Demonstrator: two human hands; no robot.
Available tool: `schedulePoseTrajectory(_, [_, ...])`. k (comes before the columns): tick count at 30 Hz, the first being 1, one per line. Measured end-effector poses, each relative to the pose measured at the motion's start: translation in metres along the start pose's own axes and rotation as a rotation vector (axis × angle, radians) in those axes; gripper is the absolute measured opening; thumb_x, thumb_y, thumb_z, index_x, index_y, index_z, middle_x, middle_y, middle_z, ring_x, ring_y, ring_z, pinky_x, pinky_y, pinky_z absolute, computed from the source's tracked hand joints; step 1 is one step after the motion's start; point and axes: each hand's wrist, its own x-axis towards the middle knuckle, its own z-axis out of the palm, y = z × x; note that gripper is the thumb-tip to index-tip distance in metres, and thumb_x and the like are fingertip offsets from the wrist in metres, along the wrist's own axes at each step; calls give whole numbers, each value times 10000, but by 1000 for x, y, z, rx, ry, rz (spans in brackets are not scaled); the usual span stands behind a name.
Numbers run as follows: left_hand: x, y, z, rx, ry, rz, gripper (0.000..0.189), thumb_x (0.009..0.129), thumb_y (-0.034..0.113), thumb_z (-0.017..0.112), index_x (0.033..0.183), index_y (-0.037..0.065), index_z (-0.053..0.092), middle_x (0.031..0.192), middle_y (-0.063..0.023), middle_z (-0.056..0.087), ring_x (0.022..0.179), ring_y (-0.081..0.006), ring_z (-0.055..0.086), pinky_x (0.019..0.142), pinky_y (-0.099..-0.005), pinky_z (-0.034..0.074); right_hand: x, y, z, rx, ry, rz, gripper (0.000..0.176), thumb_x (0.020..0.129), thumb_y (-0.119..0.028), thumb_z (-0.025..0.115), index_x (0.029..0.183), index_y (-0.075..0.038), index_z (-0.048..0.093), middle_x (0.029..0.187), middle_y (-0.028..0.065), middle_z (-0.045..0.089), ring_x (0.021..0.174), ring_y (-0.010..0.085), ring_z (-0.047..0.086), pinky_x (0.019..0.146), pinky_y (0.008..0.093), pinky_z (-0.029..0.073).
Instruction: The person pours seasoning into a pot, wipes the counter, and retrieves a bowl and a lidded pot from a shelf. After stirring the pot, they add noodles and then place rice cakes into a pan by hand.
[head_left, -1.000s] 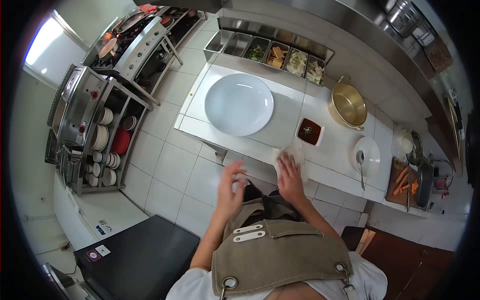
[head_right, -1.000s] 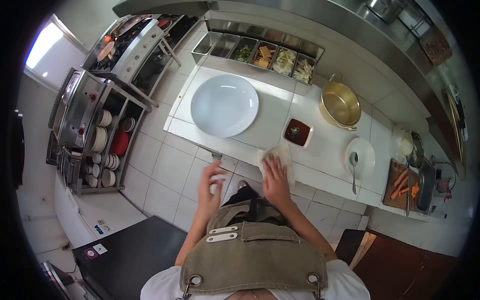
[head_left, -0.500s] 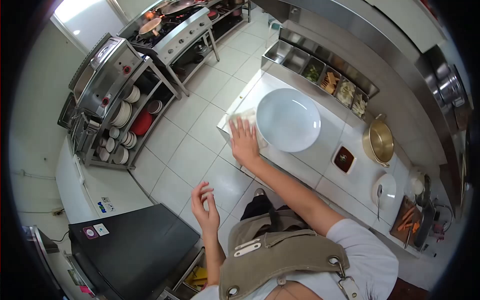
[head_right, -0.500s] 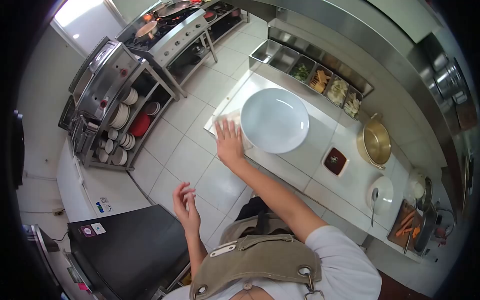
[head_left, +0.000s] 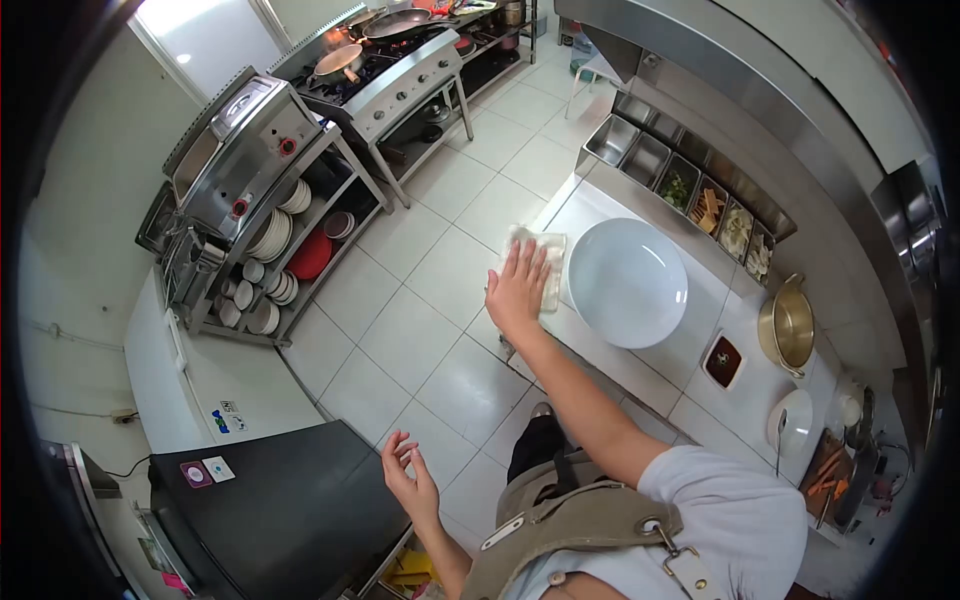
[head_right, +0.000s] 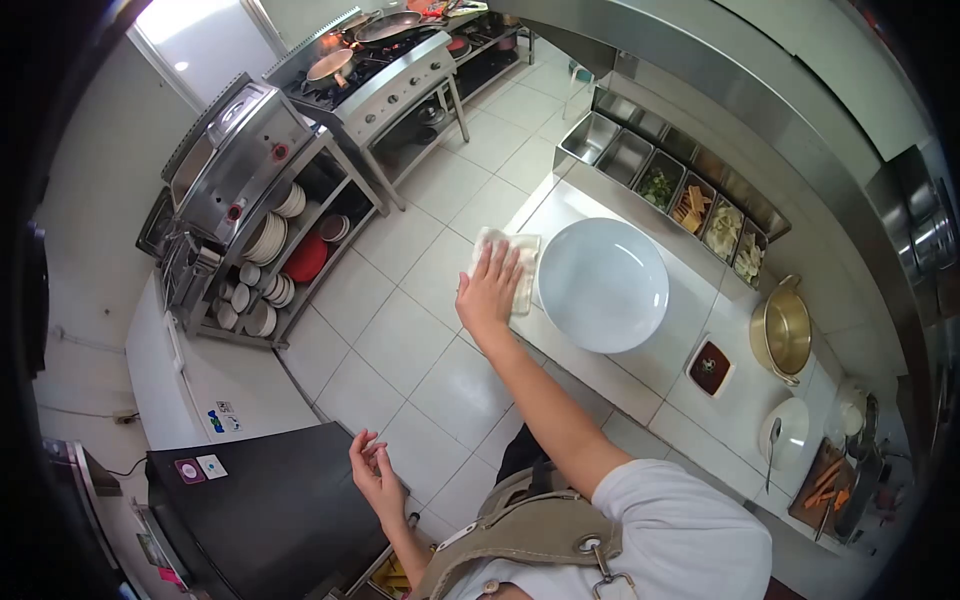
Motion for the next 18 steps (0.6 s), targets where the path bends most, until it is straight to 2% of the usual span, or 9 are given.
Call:
schedulePoseTrajectory(4, [9, 16, 9, 22, -25, 47, 343, 827, -28, 475, 1170, -21, 481, 1051, -137, 559, 843, -180, 579, 720, -286, 472, 40, 14, 1, -6, 31, 63, 646, 872, -325, 464, 1364, 37, 254, 1430, 248, 199, 1329, 427, 139, 1081, 504, 114])
schedulePoseTrajectory(7, [2, 22, 13, 11, -34, 90, 338, 828, -25, 480, 1165, -21, 487, 1029, -135, 572, 842, -179, 582, 722, -287, 471, 61, 22, 6, -3, 161, 177, 625, 874, -307, 454, 1366, 27, 261, 1429, 239, 207, 1326, 426, 152, 1078, 506, 119])
schedulePoseTrajectory(9, [-1, 25, 17, -12, -46, 72, 332, 830, -22, 486, 1162, -19, 492, 1001, -130, 587, 842, -181, 583, 725, -284, 471, 50, 17, 11, -10, 64, -44, 615, 872, -303, 447, 1374, 2, 263, 1432, 227, 212, 1325, 408, 175, 1073, 507, 141])
schedulePoseTrajectory(10, [0, 25, 20, -14, -56, 79, 332, 830, -22, 486, 1162, -19, 492, 1001, -130, 587, 842, -181, 583, 725, -284, 471, 37, 14, 9, -12, 70, -34, 615, 872, -303, 447, 1374, 2, 263, 1432, 227, 212, 1325, 408, 175, 1073, 507, 141])
schedulePoseTrajectory(12, [-3, 25, 25, 23, -124, 99, 326, 833, -23, 488, 1159, -15, 496, 988, -131, 593, 846, -182, 585, 733, -286, 471, -12, 17, 0, 27, 48, -220, 599, 873, -278, 440, 1384, -22, 259, 1440, 205, 214, 1321, 391, 202, 1069, 498, 168])
schedulePoseTrajectory(13, [-4, 27, 27, 22, -142, 94, 326, 833, -23, 488, 1159, -15, 496, 988, -131, 593, 846, -182, 585, 733, -286, 471, -32, 26, -9, 16, 41, -205, 599, 873, -278, 440, 1384, -22, 259, 1440, 205, 214, 1321, 391, 202, 1069, 498, 168])
schedulePoseTrajectory(15, [2, 34, 37, 50, -201, 130, 316, 859, 4, 485, 1175, -8, 486, 1001, -123, 581, 859, -165, 576, 748, -272, 462, -62, 48, -27, -235, -42, -410, 590, 860, -213, 442, 1395, -52, 254, 1446, 183, 217, 1314, 365, 233, 1066, 468, 203])
schedulePoseTrajectory(16, [5, 38, 42, 51, -218, 132, 316, 859, 4, 485, 1175, -8, 486, 1001, -123, 581, 859, -165, 576, 748, -272, 462, -74, 62, -33, -238, -46, -393, 590, 860, -213, 442, 1395, -52, 254, 1446, 183, 217, 1314, 365, 233, 1066, 468, 203])
schedulePoseTrajectory(18, [13, 48, 53, 31, -261, 259, 315, 863, 6, 485, 1177, -8, 483, 993, -122, 586, 862, -162, 579, 748, -271, 465, -100, 99, -48, -253, -16, -557, 597, 840, -143, 440, 1404, -86, 252, 1451, 161, 218, 1303, 343, 269, 1067, 430, 224])
